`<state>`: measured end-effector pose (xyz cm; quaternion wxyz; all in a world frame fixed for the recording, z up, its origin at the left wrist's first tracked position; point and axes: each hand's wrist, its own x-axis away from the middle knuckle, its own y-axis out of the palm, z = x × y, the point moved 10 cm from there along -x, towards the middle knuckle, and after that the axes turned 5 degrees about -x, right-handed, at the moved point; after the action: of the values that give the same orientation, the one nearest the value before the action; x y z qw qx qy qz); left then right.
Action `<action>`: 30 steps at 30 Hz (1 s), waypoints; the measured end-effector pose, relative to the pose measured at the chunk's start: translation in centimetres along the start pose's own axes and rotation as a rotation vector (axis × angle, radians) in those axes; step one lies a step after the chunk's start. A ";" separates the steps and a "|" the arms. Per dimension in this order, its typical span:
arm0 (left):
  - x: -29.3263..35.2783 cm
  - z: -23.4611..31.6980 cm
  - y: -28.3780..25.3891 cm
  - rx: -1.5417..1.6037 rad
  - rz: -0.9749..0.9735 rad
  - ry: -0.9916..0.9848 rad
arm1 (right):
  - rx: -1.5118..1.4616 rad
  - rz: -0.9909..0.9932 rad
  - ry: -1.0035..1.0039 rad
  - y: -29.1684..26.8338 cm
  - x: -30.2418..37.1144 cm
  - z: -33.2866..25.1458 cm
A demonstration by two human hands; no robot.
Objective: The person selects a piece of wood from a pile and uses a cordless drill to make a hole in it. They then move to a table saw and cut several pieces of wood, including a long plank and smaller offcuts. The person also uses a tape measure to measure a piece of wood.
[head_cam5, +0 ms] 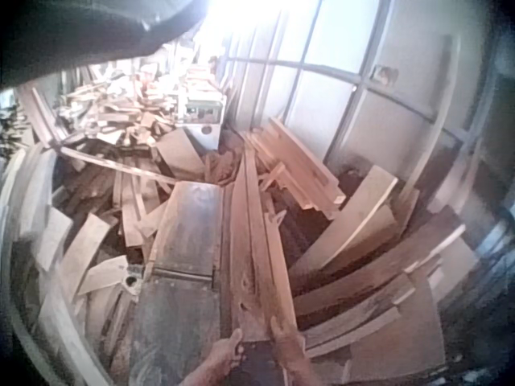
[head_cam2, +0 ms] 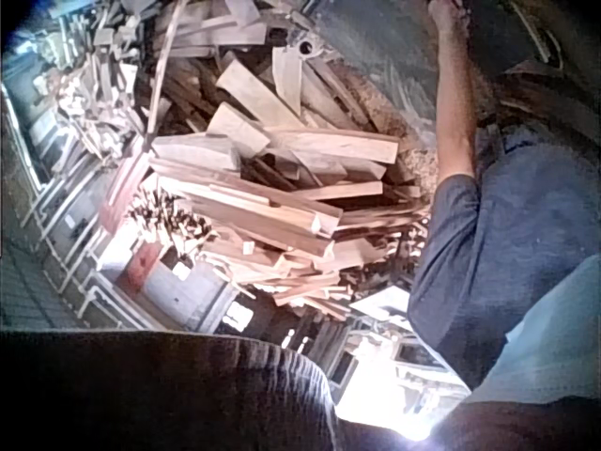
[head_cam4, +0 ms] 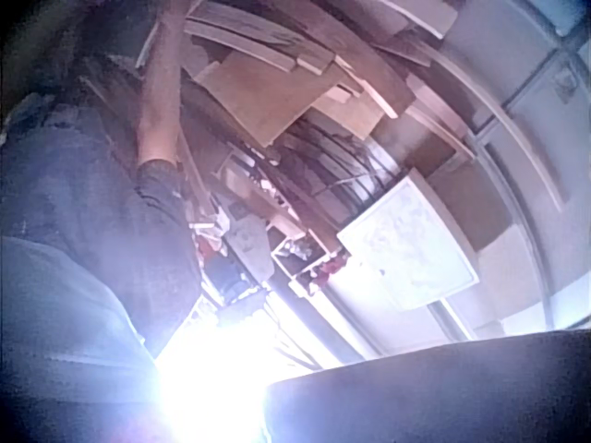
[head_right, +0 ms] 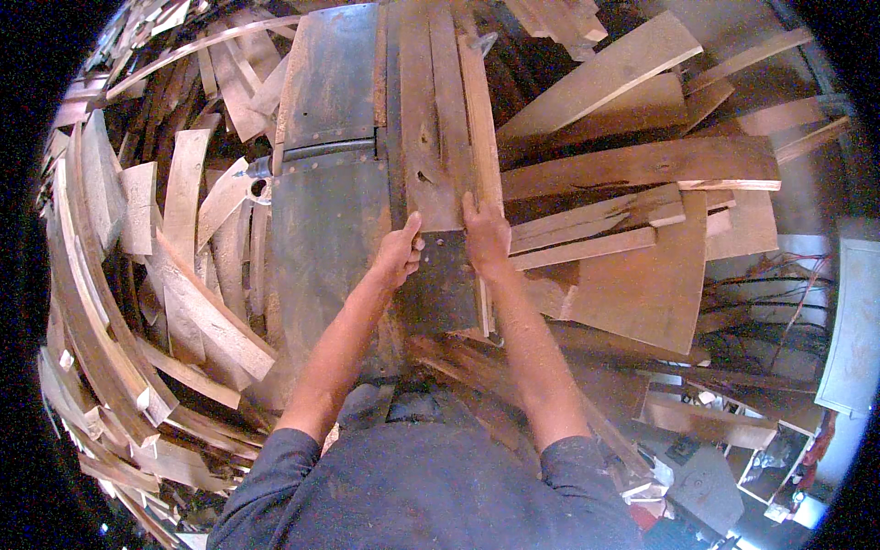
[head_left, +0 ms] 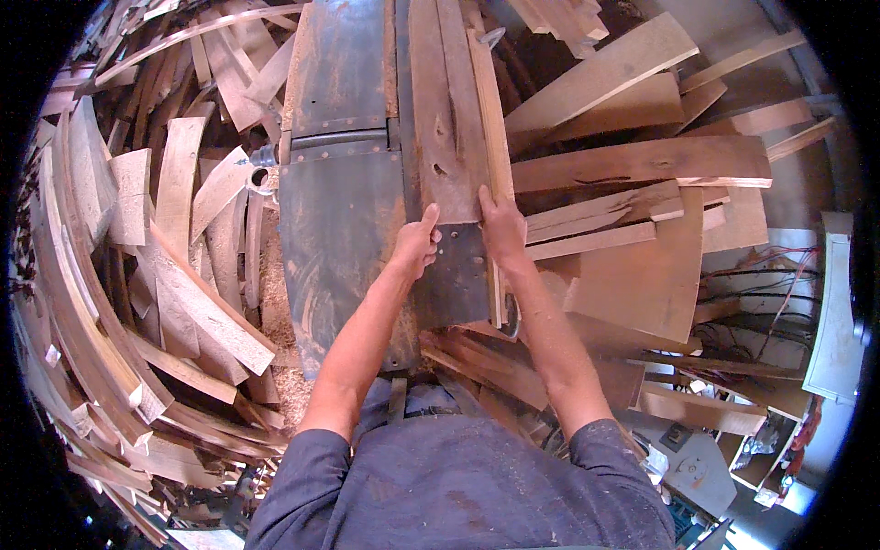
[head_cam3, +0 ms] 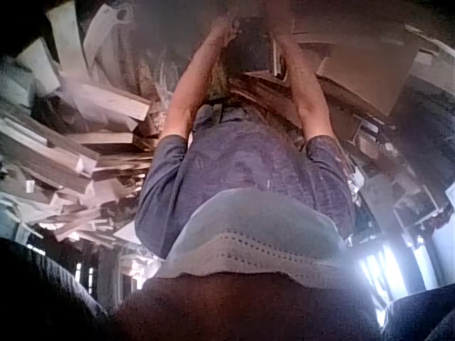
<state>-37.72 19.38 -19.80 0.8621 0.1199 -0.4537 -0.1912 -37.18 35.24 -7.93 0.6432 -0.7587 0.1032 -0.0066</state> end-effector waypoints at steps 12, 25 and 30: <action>-1.2 1.9 0.0 -0.018 -0.003 0.022 | -0.009 -0.037 0.014 1.0 -2.1 0.8; -2.8 3.8 0.2 -0.019 -0.010 0.013 | -0.023 -0.043 0.021 1.1 -4.7 1.0; -3.4 4.8 0.3 -0.013 -0.021 0.020 | -0.026 -0.023 0.006 0.3 -5.6 0.5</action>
<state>-43.39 20.95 -19.51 0.8652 0.1212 -0.4426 -0.2020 -42.59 36.60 -7.61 0.6329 -0.7681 0.0965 -0.0148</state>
